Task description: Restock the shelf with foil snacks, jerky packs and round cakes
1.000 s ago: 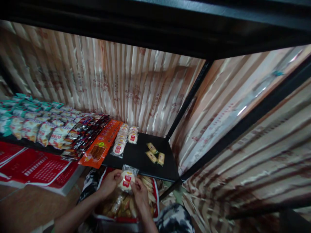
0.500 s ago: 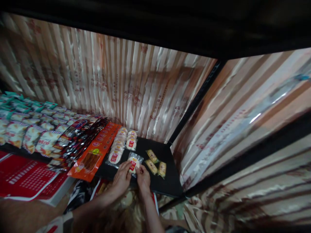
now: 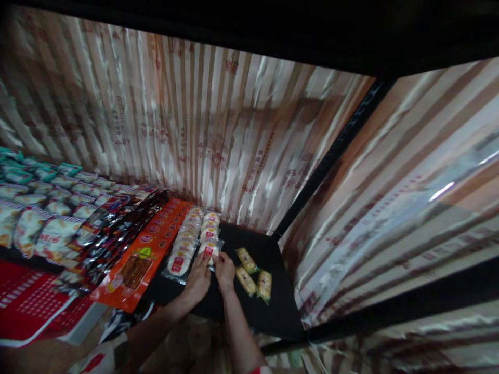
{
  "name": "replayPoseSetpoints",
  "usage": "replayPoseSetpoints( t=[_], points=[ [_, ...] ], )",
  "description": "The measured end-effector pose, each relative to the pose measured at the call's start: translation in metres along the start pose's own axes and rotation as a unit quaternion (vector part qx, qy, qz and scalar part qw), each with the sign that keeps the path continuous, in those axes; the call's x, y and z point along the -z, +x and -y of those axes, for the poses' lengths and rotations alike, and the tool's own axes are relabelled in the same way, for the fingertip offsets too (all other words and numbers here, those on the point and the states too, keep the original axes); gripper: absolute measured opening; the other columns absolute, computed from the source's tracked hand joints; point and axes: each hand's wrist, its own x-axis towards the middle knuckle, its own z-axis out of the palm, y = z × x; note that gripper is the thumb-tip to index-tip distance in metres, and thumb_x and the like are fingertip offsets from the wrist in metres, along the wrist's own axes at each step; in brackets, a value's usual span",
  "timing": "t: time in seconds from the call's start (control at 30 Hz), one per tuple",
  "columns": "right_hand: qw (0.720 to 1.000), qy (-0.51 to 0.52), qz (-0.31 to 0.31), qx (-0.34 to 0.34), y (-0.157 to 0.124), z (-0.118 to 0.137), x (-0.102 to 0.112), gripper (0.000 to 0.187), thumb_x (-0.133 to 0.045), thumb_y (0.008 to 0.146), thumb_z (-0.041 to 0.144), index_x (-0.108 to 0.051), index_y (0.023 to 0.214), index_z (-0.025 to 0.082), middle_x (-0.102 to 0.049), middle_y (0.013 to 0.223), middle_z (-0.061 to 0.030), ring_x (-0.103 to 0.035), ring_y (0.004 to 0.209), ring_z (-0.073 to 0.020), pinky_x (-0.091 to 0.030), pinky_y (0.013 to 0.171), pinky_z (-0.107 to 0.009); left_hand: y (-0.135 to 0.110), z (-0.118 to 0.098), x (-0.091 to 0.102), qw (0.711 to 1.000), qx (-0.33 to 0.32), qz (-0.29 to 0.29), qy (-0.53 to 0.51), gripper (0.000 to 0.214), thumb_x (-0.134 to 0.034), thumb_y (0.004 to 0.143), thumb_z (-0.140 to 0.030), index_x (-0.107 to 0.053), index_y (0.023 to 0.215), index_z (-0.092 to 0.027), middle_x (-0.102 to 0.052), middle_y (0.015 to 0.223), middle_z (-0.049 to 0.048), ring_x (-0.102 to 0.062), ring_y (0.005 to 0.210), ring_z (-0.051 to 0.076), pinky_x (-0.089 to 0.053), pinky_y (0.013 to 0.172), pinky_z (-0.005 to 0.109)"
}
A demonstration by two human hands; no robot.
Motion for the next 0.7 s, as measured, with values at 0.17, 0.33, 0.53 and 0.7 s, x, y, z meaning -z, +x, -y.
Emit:
replayPoseSetpoints(
  t=[0.17,0.33,0.53,0.7],
  points=[
    [0.998,-0.063,-0.020,-0.003,0.013,0.006,-0.005,0.024,-0.058,0.068,0.038,-0.069,0.080,0.021,-0.072,0.076,-0.0041,-0.065,0.072,-0.0211,-0.047,0.068,-0.030,0.009,0.002,-0.006,1.000,0.010,0.011,-0.002,0.054,-0.036,0.079,-0.008,-0.043,0.132,-0.006,-0.033,0.145,0.0138,-0.026,0.135,0.025,-0.023,0.112,0.039],
    [0.992,-0.122,-0.036,-0.010,0.017,0.010,-0.010,0.023,-0.058,0.071,0.038,-0.069,0.086,0.024,-0.072,0.079,-0.0033,-0.065,0.074,-0.0199,-0.046,0.066,-0.028,0.015,0.007,-0.010,1.000,0.021,0.009,0.009,0.055,-0.037,0.077,-0.007,-0.043,0.132,-0.007,-0.032,0.145,0.0128,-0.023,0.136,0.024,-0.023,0.112,0.038],
    [0.984,-0.174,-0.035,-0.002,0.016,0.011,-0.012,0.027,-0.055,0.076,0.039,-0.067,0.094,0.022,-0.070,0.086,-0.0055,-0.064,0.077,-0.0193,-0.043,0.064,-0.027,0.017,0.012,-0.015,1.000,0.015,0.022,0.016,0.057,-0.034,0.077,-0.007,-0.038,0.133,0.002,-0.030,0.144,0.0190,-0.022,0.136,0.025,-0.021,0.113,0.039],
    [0.982,-0.183,-0.041,0.012,0.015,0.011,-0.010,0.033,-0.053,0.077,0.040,-0.065,0.100,0.019,-0.069,0.080,-0.0061,-0.063,0.073,-0.0201,-0.043,0.063,-0.028,0.015,0.013,-0.017,1.000,0.011,0.015,-0.003,0.062,-0.035,0.075,-0.008,-0.035,0.136,-0.003,-0.031,0.145,0.0148,-0.017,0.137,0.024,-0.020,0.114,0.041]
  ],
)
